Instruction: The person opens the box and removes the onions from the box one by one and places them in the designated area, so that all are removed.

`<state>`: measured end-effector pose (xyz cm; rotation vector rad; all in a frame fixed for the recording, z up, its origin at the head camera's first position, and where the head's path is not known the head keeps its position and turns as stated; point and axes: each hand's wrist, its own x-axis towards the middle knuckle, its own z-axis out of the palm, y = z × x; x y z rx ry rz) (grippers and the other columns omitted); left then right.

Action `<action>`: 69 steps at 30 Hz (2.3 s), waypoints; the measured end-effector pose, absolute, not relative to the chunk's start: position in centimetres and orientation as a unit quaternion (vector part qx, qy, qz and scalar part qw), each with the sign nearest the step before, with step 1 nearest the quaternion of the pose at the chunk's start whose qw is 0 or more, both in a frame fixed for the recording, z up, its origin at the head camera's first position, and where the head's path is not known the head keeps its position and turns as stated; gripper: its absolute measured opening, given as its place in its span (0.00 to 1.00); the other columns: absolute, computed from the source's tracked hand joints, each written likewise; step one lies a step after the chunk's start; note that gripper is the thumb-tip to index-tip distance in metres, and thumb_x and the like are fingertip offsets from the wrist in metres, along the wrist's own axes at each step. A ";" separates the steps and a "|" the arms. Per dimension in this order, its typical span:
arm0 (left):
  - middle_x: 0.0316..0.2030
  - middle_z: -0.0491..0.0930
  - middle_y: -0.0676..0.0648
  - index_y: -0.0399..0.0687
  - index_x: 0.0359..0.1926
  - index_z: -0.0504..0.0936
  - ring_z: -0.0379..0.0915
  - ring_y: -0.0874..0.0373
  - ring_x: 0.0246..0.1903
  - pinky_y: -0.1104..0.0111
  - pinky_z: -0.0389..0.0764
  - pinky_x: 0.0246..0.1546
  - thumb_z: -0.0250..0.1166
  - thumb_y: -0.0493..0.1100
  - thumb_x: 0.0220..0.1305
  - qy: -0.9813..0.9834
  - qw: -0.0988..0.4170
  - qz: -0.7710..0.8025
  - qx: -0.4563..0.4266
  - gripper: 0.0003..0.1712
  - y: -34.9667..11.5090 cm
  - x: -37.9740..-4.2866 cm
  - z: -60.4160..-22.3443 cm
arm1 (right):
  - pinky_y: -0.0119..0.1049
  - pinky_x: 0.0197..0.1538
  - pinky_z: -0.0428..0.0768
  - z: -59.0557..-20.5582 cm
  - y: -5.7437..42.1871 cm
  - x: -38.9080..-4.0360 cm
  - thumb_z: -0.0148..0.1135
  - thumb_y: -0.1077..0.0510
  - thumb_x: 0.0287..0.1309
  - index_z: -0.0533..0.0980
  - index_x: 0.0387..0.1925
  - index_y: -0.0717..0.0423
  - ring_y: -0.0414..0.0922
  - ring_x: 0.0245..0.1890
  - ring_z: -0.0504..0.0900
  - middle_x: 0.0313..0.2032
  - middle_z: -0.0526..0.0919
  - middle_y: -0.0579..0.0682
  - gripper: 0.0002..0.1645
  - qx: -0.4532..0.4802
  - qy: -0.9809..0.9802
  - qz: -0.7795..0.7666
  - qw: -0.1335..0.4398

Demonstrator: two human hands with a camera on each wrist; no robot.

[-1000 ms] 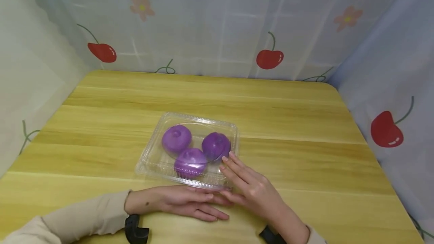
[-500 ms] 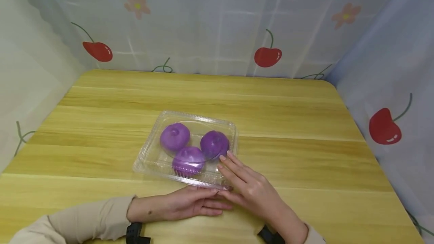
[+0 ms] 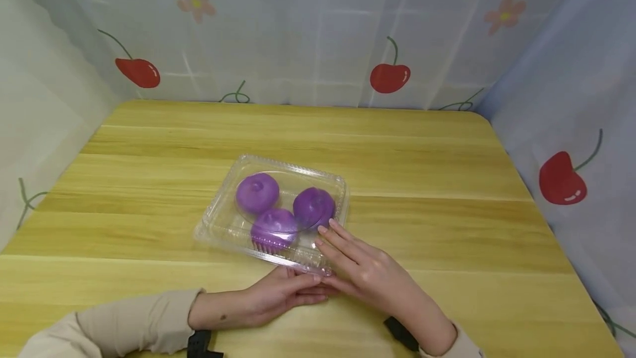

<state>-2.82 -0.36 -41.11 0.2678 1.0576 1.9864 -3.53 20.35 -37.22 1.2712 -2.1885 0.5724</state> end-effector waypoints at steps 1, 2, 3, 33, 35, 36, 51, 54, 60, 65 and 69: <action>0.52 0.75 0.34 0.23 0.56 0.69 0.71 0.46 0.53 0.59 0.70 0.54 0.54 0.34 0.67 0.428 0.420 0.793 0.107 0.20 -0.3 -2.8 -41.1 | 0.40 0.51 0.74 -37.2 20.3 -3.5 0.48 0.46 0.68 0.76 0.52 0.67 0.58 0.53 0.74 0.56 0.73 0.61 0.28 0.472 -0.812 0.206 0.274; 0.51 0.75 0.34 0.22 0.55 0.69 0.72 0.47 0.53 0.59 0.70 0.54 0.54 0.34 0.67 0.434 0.415 0.793 0.108 0.20 -0.3 -2.8 -41.1 | 0.40 0.50 0.75 -37.2 20.2 -3.5 0.47 0.46 0.68 0.76 0.52 0.67 0.58 0.53 0.75 0.56 0.73 0.61 0.28 0.472 -0.812 0.198 0.279; 0.51 0.75 0.34 0.22 0.55 0.69 0.72 0.47 0.52 0.60 0.71 0.53 0.54 0.34 0.67 0.440 0.409 0.792 0.109 0.20 -0.3 -2.7 -41.2 | 0.40 0.49 0.75 -37.2 20.2 -3.5 0.47 0.47 0.69 0.76 0.52 0.67 0.57 0.52 0.75 0.56 0.74 0.61 0.28 0.473 -0.813 0.190 0.282; 0.44 0.77 0.28 0.21 0.52 0.73 0.77 0.47 0.46 0.58 0.76 0.46 0.52 0.34 0.69 0.511 0.317 0.771 0.210 0.18 0.4 -2.9 -41.9 | 0.39 0.49 0.76 -37.4 20.4 -3.6 0.41 0.51 0.72 0.72 0.55 0.68 0.57 0.54 0.73 0.57 0.72 0.62 0.26 0.481 -0.815 0.123 0.299; 0.44 0.77 0.29 0.22 0.51 0.73 0.77 0.47 0.46 0.57 0.76 0.46 0.52 0.34 0.69 0.516 0.306 0.768 0.224 0.17 0.4 -2.9 -42.0 | 0.38 0.49 0.76 -37.3 20.3 -3.6 0.42 0.51 0.72 0.73 0.54 0.69 0.57 0.54 0.73 0.57 0.72 0.62 0.26 0.481 -0.814 0.125 0.300; 0.44 0.77 0.30 0.22 0.52 0.73 0.77 0.47 0.46 0.57 0.76 0.46 0.52 0.34 0.69 0.519 0.301 0.766 0.232 0.17 0.4 -2.9 -42.0 | 0.38 0.49 0.76 -37.3 20.3 -3.6 0.42 0.51 0.72 0.73 0.54 0.69 0.57 0.54 0.73 0.57 0.72 0.62 0.26 0.481 -0.814 0.126 0.301; 0.45 0.79 0.36 0.27 0.53 0.75 0.77 0.51 0.46 0.58 0.77 0.46 0.51 0.35 0.70 0.546 0.259 0.748 0.273 0.16 0.2 -3.3 -42.0 | 0.39 0.47 0.76 -36.9 20.2 -4.1 0.45 0.50 0.71 0.74 0.53 0.69 0.57 0.53 0.74 0.56 0.73 0.62 0.26 0.480 -0.810 0.148 0.304; 0.46 0.79 0.35 0.27 0.53 0.75 0.77 0.51 0.46 0.58 0.76 0.46 0.51 0.35 0.70 0.543 0.265 0.750 0.269 0.16 0.3 -3.3 -42.0 | 0.39 0.48 0.76 -36.9 20.2 -4.0 0.45 0.49 0.71 0.74 0.52 0.69 0.58 0.53 0.74 0.56 0.73 0.62 0.27 0.479 -0.808 0.152 0.307; 0.47 0.78 0.36 0.28 0.53 0.75 0.76 0.51 0.47 0.58 0.76 0.47 0.51 0.35 0.70 0.540 0.276 0.748 0.268 0.16 0.2 -3.4 -42.1 | 0.39 0.46 0.77 -36.1 20.1 -4.2 0.48 0.48 0.69 0.72 0.55 0.70 0.58 0.50 0.76 0.54 0.75 0.64 0.28 0.478 -0.797 0.167 0.328; 0.46 0.79 0.38 0.29 0.52 0.76 0.77 0.52 0.47 0.59 0.76 0.47 0.52 0.36 0.70 0.550 0.277 0.741 0.267 0.16 0.3 -3.5 -42.1 | 0.38 0.47 0.76 -35.2 20.2 -4.6 0.49 0.47 0.68 0.72 0.56 0.71 0.58 0.50 0.76 0.53 0.75 0.65 0.30 0.475 -0.793 0.186 0.334; 0.45 0.80 0.37 0.28 0.52 0.76 0.78 0.55 0.45 0.61 0.77 0.46 0.52 0.37 0.71 0.555 0.282 0.738 0.260 0.17 0.3 -3.5 -42.2 | 0.35 0.50 0.74 -34.5 20.4 -5.1 0.50 0.47 0.67 0.72 0.55 0.72 0.56 0.52 0.75 0.52 0.75 0.66 0.31 0.475 -0.788 0.213 0.329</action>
